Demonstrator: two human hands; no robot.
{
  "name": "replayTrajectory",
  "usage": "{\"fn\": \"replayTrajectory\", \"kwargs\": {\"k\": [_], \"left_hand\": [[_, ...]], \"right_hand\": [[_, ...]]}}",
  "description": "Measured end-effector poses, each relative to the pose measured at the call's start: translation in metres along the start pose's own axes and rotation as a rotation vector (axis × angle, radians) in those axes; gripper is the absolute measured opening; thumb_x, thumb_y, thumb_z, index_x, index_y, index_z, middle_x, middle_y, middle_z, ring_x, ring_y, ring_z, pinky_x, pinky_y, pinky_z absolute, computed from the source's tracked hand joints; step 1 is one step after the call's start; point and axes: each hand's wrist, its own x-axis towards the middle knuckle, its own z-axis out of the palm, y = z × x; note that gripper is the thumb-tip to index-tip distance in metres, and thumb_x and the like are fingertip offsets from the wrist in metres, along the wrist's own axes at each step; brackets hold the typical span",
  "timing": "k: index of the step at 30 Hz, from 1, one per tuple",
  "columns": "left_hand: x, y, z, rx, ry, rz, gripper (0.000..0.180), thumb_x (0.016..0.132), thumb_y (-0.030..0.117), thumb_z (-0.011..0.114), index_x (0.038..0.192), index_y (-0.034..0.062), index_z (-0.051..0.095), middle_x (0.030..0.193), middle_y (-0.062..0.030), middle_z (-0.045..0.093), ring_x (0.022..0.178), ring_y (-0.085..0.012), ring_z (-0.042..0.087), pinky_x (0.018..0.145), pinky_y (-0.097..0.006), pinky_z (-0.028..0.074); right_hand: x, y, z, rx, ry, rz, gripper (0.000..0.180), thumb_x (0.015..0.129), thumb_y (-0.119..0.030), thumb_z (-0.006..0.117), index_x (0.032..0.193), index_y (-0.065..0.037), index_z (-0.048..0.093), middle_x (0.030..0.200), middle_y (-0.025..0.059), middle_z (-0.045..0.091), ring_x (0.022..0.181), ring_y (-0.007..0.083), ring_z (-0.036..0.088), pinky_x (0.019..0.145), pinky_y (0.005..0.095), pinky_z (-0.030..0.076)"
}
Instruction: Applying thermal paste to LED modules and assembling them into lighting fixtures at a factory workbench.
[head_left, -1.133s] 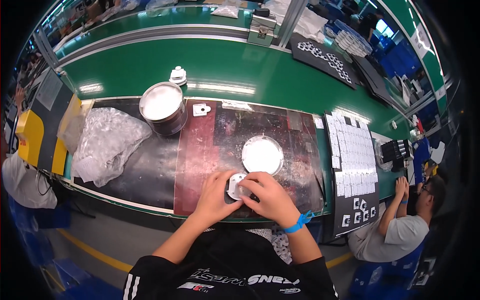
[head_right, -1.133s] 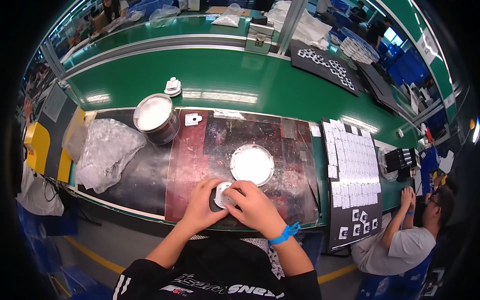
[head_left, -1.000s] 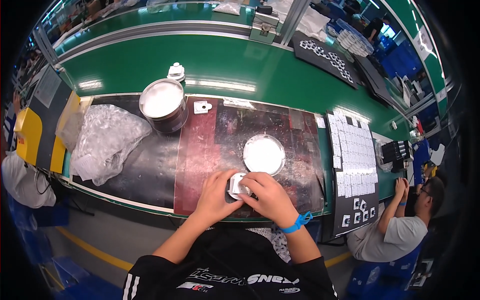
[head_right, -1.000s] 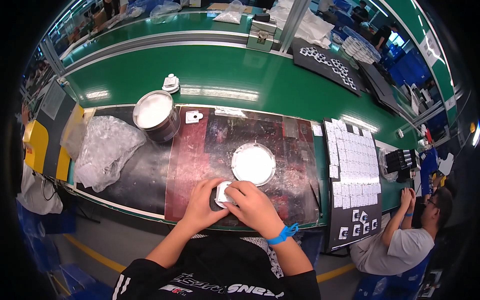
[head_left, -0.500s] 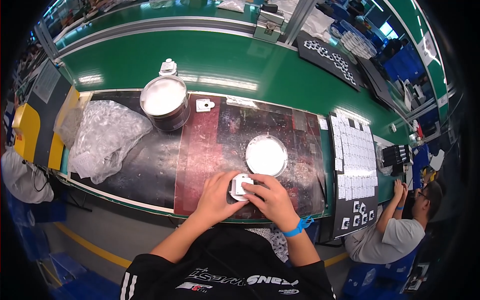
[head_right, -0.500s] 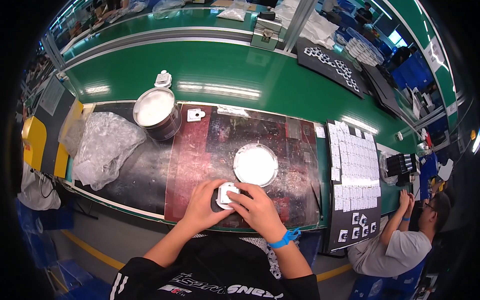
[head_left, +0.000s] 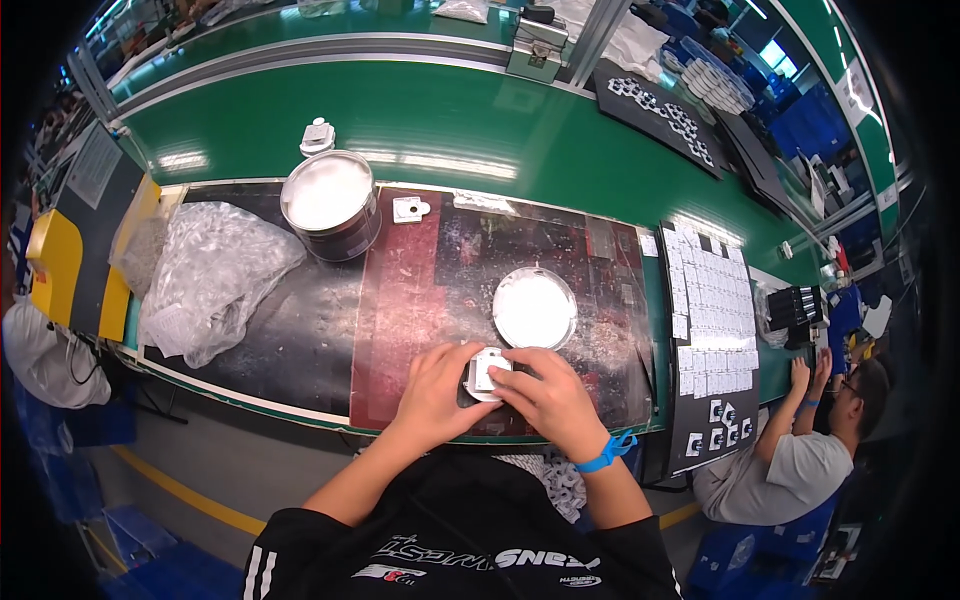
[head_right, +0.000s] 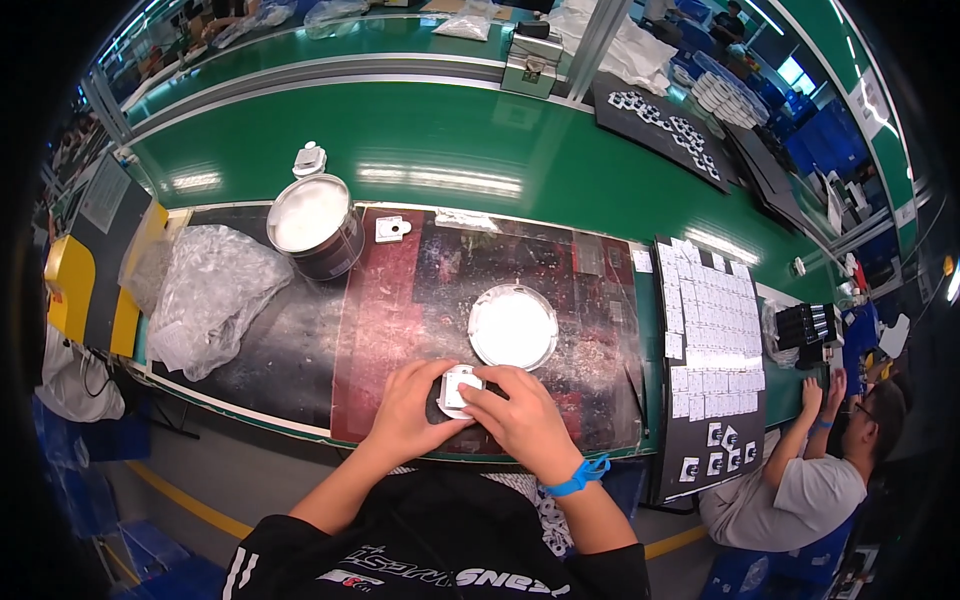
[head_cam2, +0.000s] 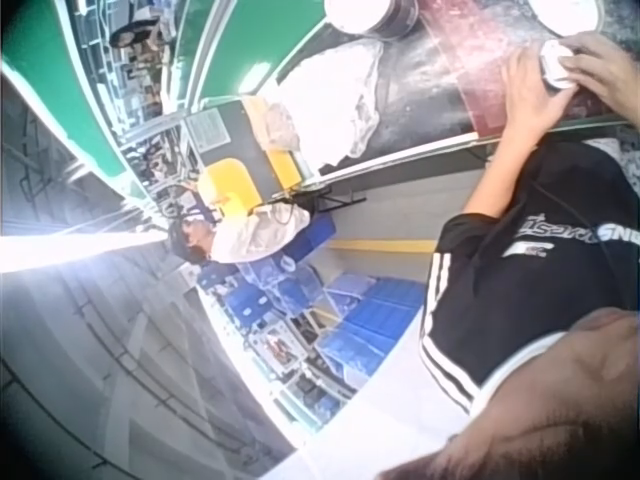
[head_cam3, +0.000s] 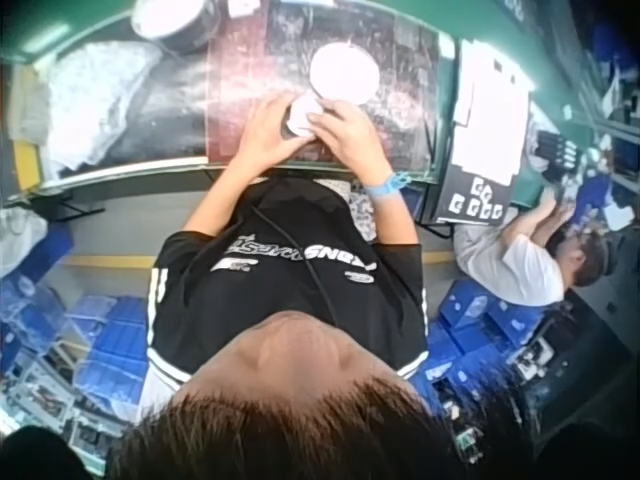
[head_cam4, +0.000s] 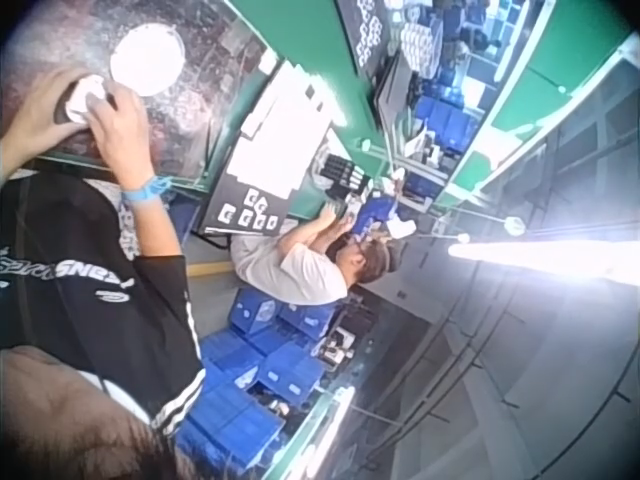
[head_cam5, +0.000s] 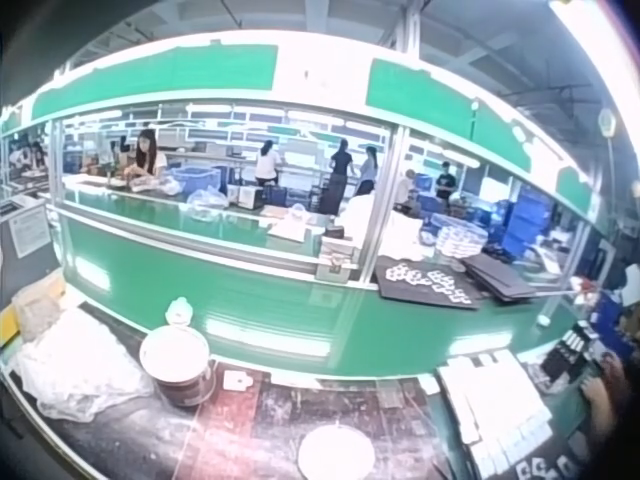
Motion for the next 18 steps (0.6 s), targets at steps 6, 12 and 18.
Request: {"fn": "replayTrajectory", "kwargs": {"k": [6,12,18], "left_hand": [[0.0,-0.002,0.0,-0.014,-0.01,0.05,0.07,0.077,0.027,0.088,0.139,0.0124,0.06,0.138,-0.0088,0.065,0.13,-0.0343,0.056,0.108,-0.047,0.04],[0.0,-0.005,0.002,-0.003,-0.014,0.074,0.066,0.077,0.026,0.088,0.137,0.014,0.064,0.144,-0.0068,0.064,0.131,-0.033,0.057,0.109,-0.046,0.04],[0.0,-0.006,0.007,0.03,0.02,0.098,0.064,0.075,0.026,0.089,0.133,0.0135,0.066,0.142,-0.0057,0.065,0.128,-0.0316,0.058,0.106,-0.045,0.041]], "right_hand": [[0.002,0.002,-0.004,-0.004,-0.009,-0.028,0.029,0.085,-0.012,0.081,0.113,-0.01,0.078,0.117,0.0098,0.07,0.108,0.031,0.067,0.092,0.0423,0.055],[0.001,0.007,-0.002,-0.026,0.0,-0.075,0.028,0.085,-0.013,0.081,0.112,-0.012,0.079,0.117,0.0093,0.071,0.106,0.0301,0.068,0.09,0.0422,0.054],[-0.012,0.004,0.011,-0.077,0.05,-0.039,0.034,0.085,-0.013,0.08,0.119,-0.013,0.077,0.123,0.0102,0.07,0.111,0.0312,0.067,0.091,0.0427,0.054]]}}
